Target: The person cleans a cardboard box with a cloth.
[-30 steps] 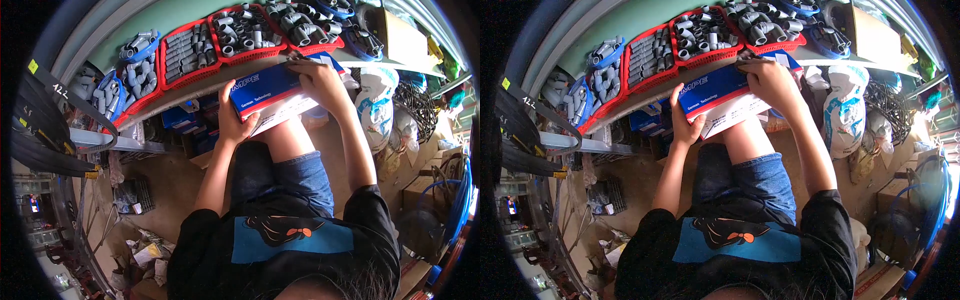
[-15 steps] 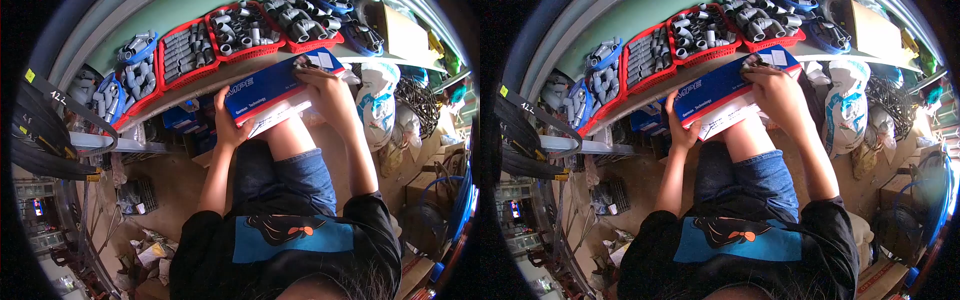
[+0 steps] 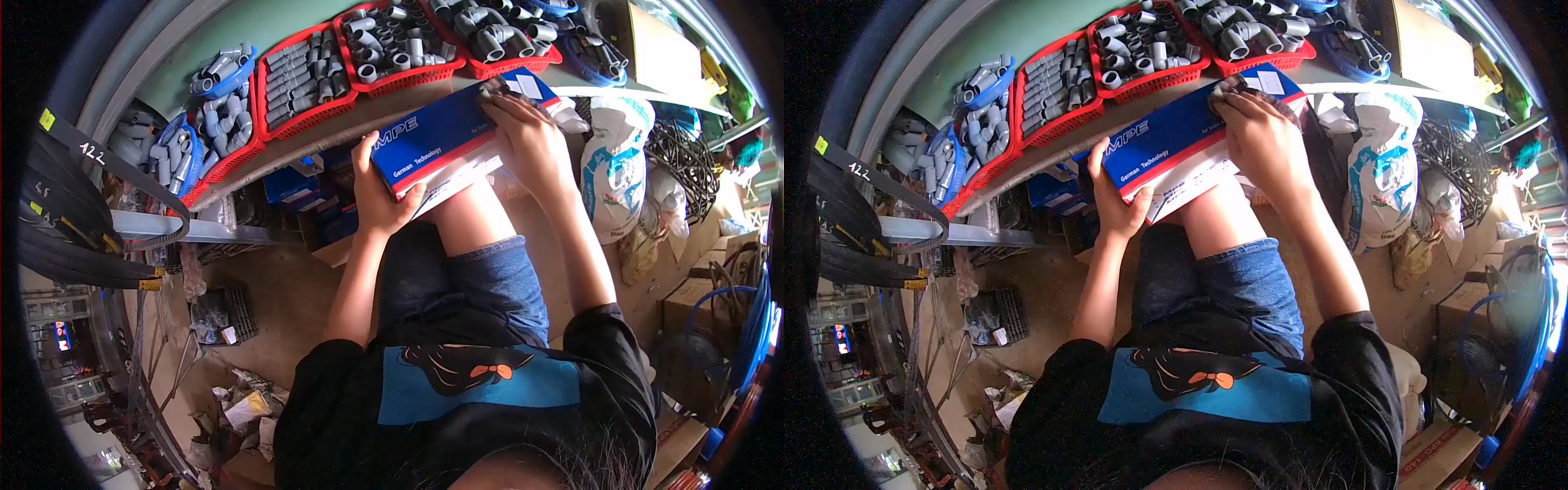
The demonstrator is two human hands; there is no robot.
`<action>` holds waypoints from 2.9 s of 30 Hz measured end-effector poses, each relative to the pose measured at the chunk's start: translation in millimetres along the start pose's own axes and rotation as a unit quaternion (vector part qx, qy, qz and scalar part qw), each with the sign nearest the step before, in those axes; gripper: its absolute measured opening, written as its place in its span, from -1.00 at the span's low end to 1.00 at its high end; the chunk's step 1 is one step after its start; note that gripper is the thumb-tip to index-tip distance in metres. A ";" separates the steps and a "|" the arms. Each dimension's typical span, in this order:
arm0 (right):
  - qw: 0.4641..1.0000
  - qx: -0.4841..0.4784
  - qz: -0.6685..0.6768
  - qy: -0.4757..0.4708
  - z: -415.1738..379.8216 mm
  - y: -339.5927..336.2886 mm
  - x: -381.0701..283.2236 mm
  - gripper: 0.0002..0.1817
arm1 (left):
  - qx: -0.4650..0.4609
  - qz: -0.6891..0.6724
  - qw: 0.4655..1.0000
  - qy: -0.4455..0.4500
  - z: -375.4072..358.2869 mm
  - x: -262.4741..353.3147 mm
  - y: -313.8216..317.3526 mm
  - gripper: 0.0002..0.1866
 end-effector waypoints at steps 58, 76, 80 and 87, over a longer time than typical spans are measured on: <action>0.963 -0.034 0.032 0.265 -15.0 -14.3 68.1 -0.68 | -0.046 0.049 0.997 0.025 31.1 -6.5 -5.3 -0.05; 0.978 -0.051 0.201 0.015 -5.8 -3.4 -88.4 -0.60 | -0.022 0.092 0.995 0.042 25.0 8.6 -2.0 -0.09; 0.993 -0.067 0.088 0.046 -5.3 -0.4 -42.5 -0.66 | -0.032 0.077 0.996 0.010 21.8 9.0 -3.5 -0.09; 0.954 -0.132 0.103 0.247 -5.9 -4.7 69.4 -0.58 | -0.052 0.068 0.996 0.024 30.0 8.2 -5.7 -0.07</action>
Point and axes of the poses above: each hand's wrist, its own z-axis towards the middle knuckle, its own y-axis out of the palm, x = y × z, the point moved 3 cm from there along z, towards the middle knuckle, and after that the axes turned 4 degrees about -x, right-handed, at the moved point
